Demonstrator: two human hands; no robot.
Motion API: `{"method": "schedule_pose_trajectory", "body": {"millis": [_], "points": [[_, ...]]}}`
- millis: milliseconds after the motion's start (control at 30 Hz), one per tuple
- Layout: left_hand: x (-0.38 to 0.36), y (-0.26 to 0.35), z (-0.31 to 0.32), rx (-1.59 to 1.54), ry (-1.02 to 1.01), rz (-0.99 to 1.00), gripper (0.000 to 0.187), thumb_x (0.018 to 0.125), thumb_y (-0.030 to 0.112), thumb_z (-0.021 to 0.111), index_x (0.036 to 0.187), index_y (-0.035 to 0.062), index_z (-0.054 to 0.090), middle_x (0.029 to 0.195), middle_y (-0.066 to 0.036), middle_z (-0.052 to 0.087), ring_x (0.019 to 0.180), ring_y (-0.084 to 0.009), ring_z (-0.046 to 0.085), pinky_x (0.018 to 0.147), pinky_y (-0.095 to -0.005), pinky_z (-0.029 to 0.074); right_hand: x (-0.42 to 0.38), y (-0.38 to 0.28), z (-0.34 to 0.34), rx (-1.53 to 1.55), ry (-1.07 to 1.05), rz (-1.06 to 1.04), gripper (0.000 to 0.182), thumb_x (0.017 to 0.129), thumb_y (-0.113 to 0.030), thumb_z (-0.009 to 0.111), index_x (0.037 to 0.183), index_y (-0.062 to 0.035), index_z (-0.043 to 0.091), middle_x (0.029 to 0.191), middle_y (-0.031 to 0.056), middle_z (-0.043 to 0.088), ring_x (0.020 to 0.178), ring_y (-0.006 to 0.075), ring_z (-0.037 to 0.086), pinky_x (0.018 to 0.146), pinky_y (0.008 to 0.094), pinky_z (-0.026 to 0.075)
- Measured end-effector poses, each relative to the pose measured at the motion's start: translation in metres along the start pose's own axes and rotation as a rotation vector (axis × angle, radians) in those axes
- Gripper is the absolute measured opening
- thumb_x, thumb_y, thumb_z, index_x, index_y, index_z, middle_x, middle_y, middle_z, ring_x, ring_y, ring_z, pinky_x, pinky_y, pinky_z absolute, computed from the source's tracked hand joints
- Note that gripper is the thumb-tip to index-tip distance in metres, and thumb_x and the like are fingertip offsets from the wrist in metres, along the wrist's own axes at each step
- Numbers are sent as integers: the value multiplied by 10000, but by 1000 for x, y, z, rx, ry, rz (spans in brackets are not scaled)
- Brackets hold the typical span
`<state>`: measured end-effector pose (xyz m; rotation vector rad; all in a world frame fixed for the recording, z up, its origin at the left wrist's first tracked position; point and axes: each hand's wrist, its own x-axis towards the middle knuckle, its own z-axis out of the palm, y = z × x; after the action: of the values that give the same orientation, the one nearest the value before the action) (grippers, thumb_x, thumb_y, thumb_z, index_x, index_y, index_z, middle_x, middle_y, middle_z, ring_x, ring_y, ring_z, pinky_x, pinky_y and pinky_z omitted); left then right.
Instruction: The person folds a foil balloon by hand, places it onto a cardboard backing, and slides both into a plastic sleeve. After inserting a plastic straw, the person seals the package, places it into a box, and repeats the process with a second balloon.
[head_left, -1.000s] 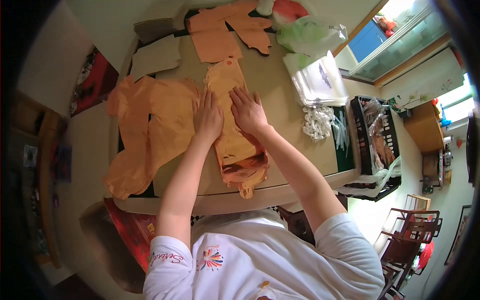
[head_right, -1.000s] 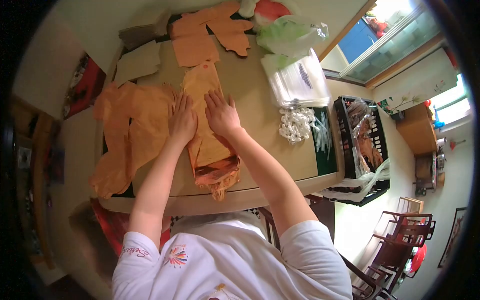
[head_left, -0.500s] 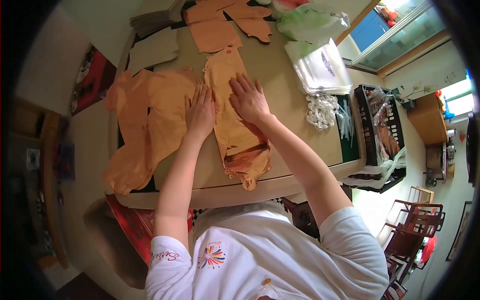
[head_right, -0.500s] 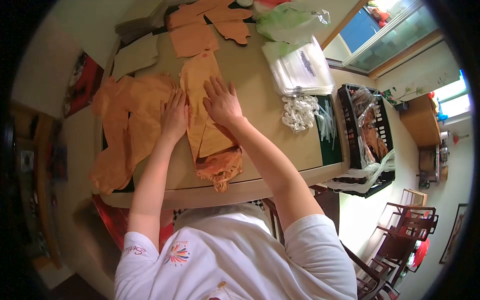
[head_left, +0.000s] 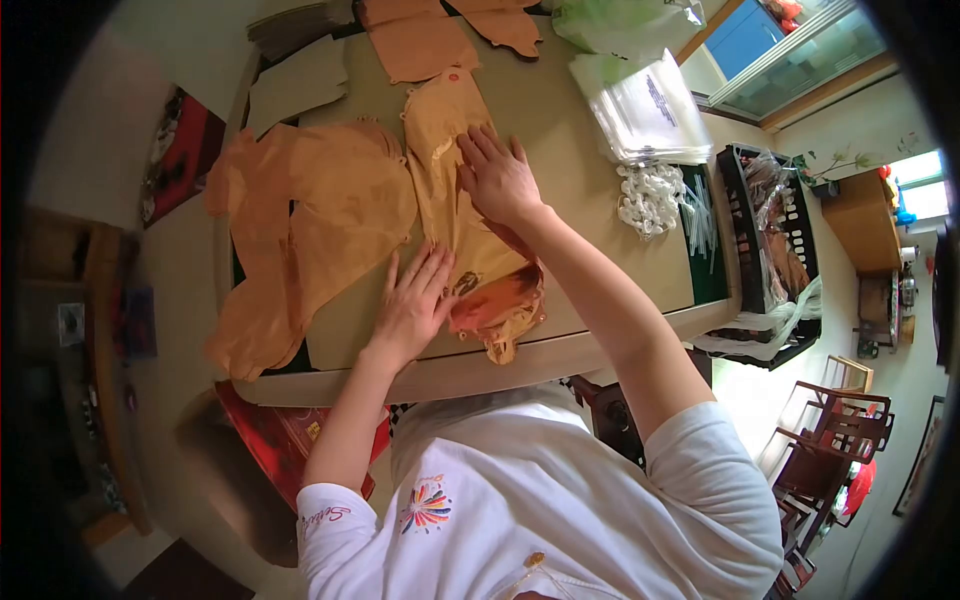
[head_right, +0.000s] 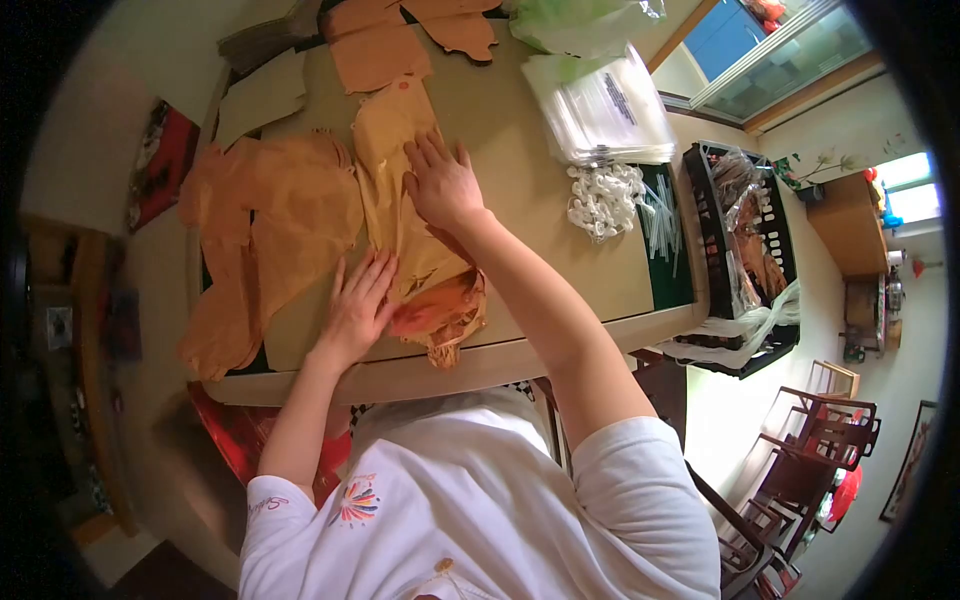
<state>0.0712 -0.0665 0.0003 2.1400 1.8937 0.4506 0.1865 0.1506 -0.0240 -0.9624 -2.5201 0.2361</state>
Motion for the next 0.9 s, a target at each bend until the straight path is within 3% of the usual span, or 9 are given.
{"method": "schedule_pose_trajectory", "body": {"millis": [167, 300, 400, 600, 900], "points": [[-34, 11, -3, -52, -50, -2, 716, 837, 275, 662, 1451, 88, 347, 1528, -79, 296, 1423, -266, 242, 1150, -535, 143, 1, -2, -2, 5, 8, 3, 460, 945, -298, 447, 1334, -54, 455, 1417, 139, 434, 1358, 275, 345, 1110, 540, 238], [-30, 4, -12, -264, 81, 73, 530, 873, 264, 640, 1335, 50, 492, 1456, -130, 399, 1394, -284, 301, 1137, -514, 218, 1, -2, -2, -3, 0, 6, 466, 948, -299, 440, 1342, -50, 450, 1424, 139, 431, 1361, 274, 343, 1119, 531, 223], [17, -3, -21, -372, 285, -58, 457, 893, 250, 614, 1283, 26, 529, 1422, -178, 424, 1372, -305, 331, 1120, -485, 262, 2, -3, -5, -14, -34, 12, 478, 951, -287, 433, 1363, -46, 434, 1442, 140, 414, 1369, 278, 332, 1129, 519, 210], [101, -17, 14, 55, 307, -63, 573, 915, 311, 560, 1364, -17, 424, 1440, -184, 396, 1359, -324, 333, 1123, -475, 248, 3, -5, -10, -59, -107, 23, 487, 961, -268, 420, 1396, -48, 406, 1465, 145, 387, 1385, 289, 305, 1134, 515, 202], [101, -19, 17, 44, 238, -69, 616, 913, 338, 535, 1379, -38, 392, 1446, -193, 380, 1373, -325, 305, 1145, -467, 209, 36, 16, 3, -30, -45, 44, 442, 965, -253, 431, 1352, -40, 451, 1434, 132, 425, 1343, 272, 376, 1107, 531, 245]]}}
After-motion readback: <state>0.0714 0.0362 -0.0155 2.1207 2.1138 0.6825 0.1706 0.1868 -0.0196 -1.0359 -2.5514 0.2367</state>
